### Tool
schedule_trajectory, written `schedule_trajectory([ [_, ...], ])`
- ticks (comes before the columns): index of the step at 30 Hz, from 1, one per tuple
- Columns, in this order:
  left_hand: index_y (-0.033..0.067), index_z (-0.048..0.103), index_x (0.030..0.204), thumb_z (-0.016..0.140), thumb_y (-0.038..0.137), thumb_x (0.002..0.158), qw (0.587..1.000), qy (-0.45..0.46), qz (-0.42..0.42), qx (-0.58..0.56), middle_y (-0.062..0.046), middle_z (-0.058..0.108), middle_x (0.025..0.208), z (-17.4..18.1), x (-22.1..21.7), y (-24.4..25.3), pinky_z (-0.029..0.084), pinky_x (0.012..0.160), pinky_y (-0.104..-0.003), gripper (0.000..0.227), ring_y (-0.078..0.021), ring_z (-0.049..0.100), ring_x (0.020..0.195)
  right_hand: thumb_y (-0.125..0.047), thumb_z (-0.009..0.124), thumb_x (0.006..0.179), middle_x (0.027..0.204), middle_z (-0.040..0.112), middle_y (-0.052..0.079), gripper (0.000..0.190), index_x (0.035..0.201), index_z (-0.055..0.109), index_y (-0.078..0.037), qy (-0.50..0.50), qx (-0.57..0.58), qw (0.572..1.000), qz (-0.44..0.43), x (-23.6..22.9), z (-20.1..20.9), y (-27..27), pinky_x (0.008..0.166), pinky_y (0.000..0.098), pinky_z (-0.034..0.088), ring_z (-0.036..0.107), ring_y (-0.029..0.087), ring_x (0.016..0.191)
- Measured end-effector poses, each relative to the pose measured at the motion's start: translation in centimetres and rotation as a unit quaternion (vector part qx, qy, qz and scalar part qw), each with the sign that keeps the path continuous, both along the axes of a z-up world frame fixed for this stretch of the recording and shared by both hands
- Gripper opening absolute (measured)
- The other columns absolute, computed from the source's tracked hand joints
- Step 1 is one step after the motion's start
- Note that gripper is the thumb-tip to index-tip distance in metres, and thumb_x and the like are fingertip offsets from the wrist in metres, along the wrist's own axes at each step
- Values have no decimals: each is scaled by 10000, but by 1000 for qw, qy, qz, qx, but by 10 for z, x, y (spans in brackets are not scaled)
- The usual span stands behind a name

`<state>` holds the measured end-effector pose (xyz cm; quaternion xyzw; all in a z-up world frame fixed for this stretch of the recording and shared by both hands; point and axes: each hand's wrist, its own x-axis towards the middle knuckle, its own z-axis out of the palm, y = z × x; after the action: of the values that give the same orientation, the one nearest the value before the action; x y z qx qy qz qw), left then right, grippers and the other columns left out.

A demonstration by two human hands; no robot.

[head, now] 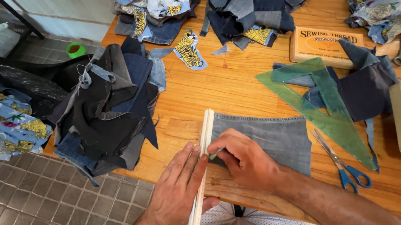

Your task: The person sits at a wooden table and prepares a piece of denim fabric for cutting. They use a ruler and a green triangular set square to measure and mark the fabric with a piece of chalk. Finally, they use scissors to cut the fabric along the marked lines.

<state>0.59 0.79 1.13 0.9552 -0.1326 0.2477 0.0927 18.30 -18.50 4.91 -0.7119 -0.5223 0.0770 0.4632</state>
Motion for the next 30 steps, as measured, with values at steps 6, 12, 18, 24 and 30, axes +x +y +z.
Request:
schedule_trajectory([
  [6, -40, 556, 1654, 493, 792, 1136, 1000, 5, 0, -5, -306, 595, 1703, -2, 1, 0, 470, 1318, -611, 983, -496, 500, 1660, 11, 578, 1130, 1152, 811, 90, 233, 1254, 748, -90, -11, 4, 1000, 26, 1, -2, 2, 1002, 407, 624, 754, 284, 1131],
  [12, -55, 536, 1663, 452, 778, 1153, 1000, 0, -9, -5, -320, 588, 1703, 0, 1, 1, 460, 1337, -603, 981, -501, 505, 1656, 92, 535, 1042, 1095, 762, 92, 291, 1174, 718, -90, -9, 12, 1000, 3, 0, -2, 1, 919, 387, 598, 721, 281, 1020],
  [18, -23, 542, 1681, 476, 816, 1124, 1000, 1, 5, 4, -292, 587, 1721, -6, 0, 1, 454, 1332, -593, 1009, -474, 508, 1663, 87, 538, 1060, 1090, 804, 84, 270, 1176, 723, -72, -29, 18, 999, 23, 1, -1, -1, 928, 410, 614, 737, 299, 1042],
  [24, -45, 541, 1654, 411, 796, 1148, 1000, 8, -7, 1, -317, 555, 1737, -5, -1, 1, 416, 1356, -598, 990, -488, 485, 1673, -165, 659, 1133, 1110, 814, 44, 128, 1164, 783, -176, -20, 54, 993, -103, 12, 13, -24, 982, 374, 606, 783, 234, 1022],
  [30, -75, 466, 1694, 495, 761, 1121, 992, 5, -59, -115, -356, 502, 1772, -19, 2, 26, 382, 1418, -591, 1013, -523, 479, 1690, -118, 710, 1150, 1193, 827, 87, 118, 1223, 789, -69, -117, 71, 957, -256, 55, 40, -59, 1010, 376, 597, 786, 230, 1095],
])
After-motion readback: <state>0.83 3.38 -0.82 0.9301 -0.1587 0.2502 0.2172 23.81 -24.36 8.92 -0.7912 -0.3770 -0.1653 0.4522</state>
